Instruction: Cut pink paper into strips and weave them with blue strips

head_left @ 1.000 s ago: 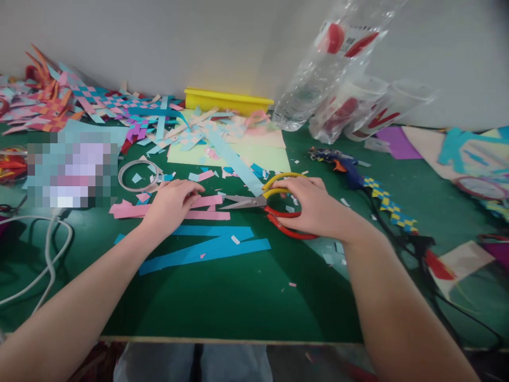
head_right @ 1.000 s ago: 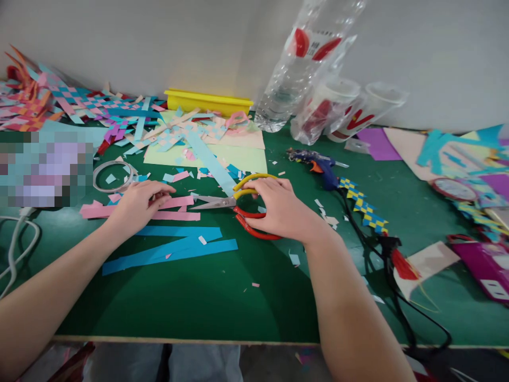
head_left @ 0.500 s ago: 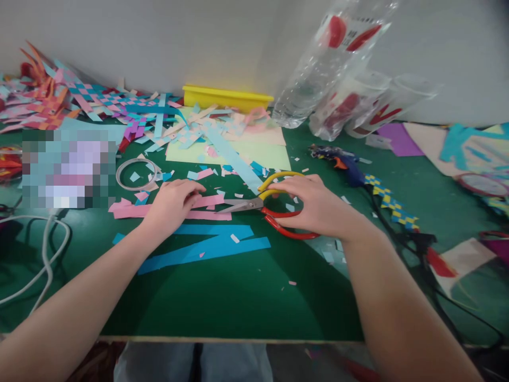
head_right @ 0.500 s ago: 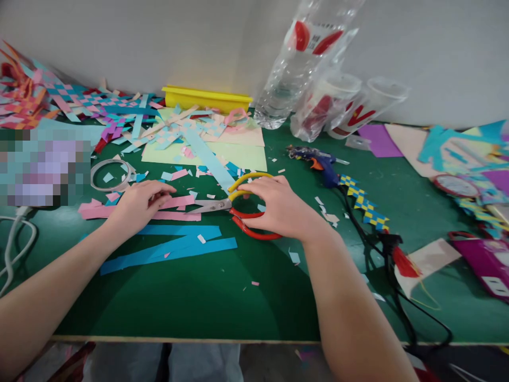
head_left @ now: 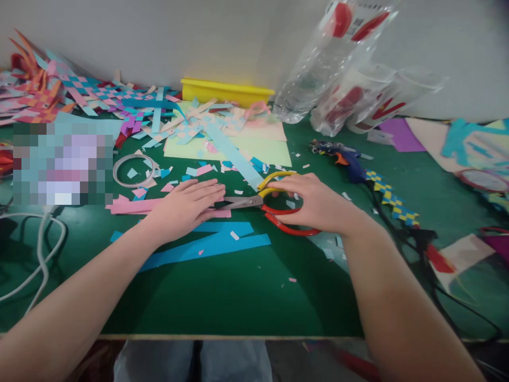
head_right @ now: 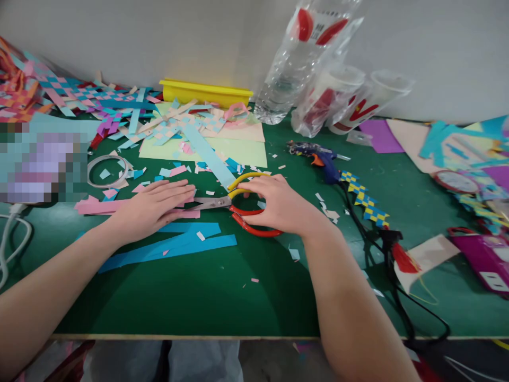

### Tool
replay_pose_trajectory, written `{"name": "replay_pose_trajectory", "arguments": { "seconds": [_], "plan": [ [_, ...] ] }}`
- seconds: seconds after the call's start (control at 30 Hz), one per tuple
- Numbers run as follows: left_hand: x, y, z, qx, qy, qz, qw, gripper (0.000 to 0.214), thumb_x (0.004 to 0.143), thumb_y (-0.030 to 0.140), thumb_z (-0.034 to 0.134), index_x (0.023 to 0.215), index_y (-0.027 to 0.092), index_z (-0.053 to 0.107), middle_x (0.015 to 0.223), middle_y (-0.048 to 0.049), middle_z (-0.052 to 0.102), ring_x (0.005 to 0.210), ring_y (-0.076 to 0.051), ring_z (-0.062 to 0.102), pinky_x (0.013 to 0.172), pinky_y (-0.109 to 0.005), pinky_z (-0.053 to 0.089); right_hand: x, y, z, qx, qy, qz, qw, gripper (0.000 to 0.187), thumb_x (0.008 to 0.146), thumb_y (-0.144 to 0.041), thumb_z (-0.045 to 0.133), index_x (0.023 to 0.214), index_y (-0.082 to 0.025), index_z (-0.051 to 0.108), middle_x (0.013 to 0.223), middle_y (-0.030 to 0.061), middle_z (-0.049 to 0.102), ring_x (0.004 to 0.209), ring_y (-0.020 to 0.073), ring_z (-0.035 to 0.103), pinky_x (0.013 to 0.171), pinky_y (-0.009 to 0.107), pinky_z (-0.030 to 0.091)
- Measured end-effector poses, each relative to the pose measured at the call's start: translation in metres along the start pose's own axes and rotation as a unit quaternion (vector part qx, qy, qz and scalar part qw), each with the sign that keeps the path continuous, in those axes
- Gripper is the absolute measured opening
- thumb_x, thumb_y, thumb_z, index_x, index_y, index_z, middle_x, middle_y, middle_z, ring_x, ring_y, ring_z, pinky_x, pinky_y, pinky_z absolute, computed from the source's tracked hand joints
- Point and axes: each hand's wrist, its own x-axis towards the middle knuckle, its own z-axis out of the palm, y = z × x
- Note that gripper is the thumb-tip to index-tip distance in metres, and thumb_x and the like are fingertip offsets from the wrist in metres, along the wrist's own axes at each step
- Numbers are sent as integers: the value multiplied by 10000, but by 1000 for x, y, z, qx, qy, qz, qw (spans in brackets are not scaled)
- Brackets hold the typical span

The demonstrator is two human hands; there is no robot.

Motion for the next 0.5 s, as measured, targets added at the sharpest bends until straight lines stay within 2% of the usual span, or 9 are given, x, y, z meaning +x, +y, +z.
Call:
{"name": "replay_pose_trajectory", "arguments": {
  "seconds": [0.1, 0.17, 0.33, 0.5],
  "plan": [
    [-1, -2, 2, 14, -50, 3, 999, 496, 1036, 398, 353, 1481, 185, 401, 1568, -40, 362, 1487, -177, 251, 1233, -403, 136, 1, 0, 0, 2, -6, 3, 1000, 504, 701, -433, 675, 1183, -286, 652, 1256, 73, 676, 1202, 354, 572, 994, 590, 433],
    [-1, -3, 3, 21, -67, -4, 998, 513, 1038, 406, 341, 1499, 181, 371, 1583, -33, 323, 1496, -172, 220, 1239, -401, 105, 1, 0, 0, 1, -8, 6, 1000, 501, 703, -439, 673, 1179, -284, 656, 1245, 75, 677, 1191, 350, 575, 982, 576, 445],
    [0, -5, 4, 16, -65, -6, 998, 498, 1045, 393, 316, 1484, 172, 398, 1581, -30, 325, 1495, -161, 218, 1242, -392, 112, 0, 4, 0, -1, -17, 25, 1000, 528, 683, -466, 692, 1174, -273, 670, 1215, 81, 687, 1164, 360, 577, 931, 555, 481],
    [0, -5, 5, 2, -55, -2, 998, 480, 1043, 388, 333, 1476, 196, 412, 1573, -30, 342, 1493, -161, 225, 1241, -396, 126, -1, 6, 1, 7, -12, 22, 1000, 520, 678, -490, 696, 1158, -289, 673, 1208, 73, 692, 1159, 358, 576, 946, 554, 470]
  ]
}}
